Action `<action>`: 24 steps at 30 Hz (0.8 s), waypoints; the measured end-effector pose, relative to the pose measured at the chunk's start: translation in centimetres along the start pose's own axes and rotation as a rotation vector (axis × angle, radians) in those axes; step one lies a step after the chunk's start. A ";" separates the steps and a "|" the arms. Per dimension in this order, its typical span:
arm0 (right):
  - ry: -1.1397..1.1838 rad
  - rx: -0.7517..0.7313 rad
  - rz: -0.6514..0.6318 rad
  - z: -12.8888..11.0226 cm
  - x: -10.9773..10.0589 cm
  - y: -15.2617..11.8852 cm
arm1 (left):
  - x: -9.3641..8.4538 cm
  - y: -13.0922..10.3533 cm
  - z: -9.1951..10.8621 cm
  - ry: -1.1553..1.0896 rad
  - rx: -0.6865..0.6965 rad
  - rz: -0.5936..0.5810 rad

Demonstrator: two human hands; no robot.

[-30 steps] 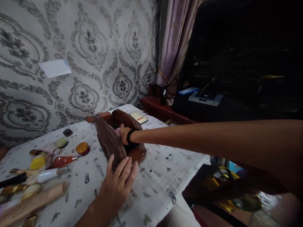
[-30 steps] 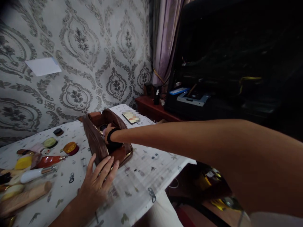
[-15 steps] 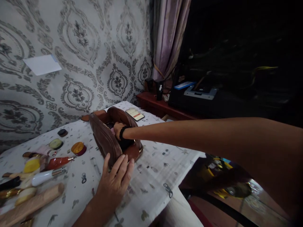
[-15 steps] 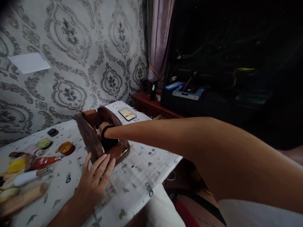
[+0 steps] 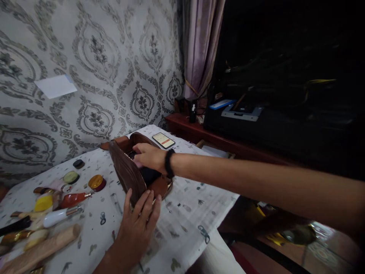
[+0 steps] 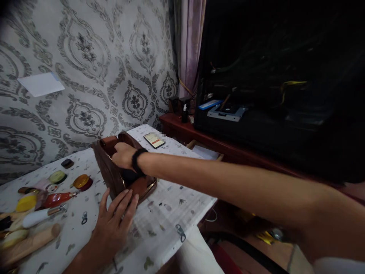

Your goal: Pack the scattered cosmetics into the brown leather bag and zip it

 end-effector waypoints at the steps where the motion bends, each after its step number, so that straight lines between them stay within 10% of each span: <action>1: 0.079 -0.039 0.057 0.3 -0.2 -1.2 | 0.0 0.0 0.0 -0.003 0.000 -0.003; 4: 0.653 -0.290 0.381 2.2 -1.3 -6.2 | -0.2 0.0 0.0 -0.008 0.011 0.002; 8: 0.807 -0.353 0.561 6.5 1.1 -11.2 | -0.2 0.2 0.0 -0.006 0.013 -0.019; 16: 0.942 -0.199 0.509 10.3 7.0 -11.0 | -0.1 0.1 0.1 0.013 0.012 0.005; 24: 0.878 -0.212 0.456 10.5 7.8 -10.9 | -1.7 1.0 0.3 0.026 0.056 -0.021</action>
Point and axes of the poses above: each hand's wrist, its own y-axis towards the middle knuckle, its own x-axis out of the palm, z = x × y, the point moved 7 cm from there along y, towards the middle knuckle, and after that the axes turned 6 degrees about y, right-handed, at the moved point
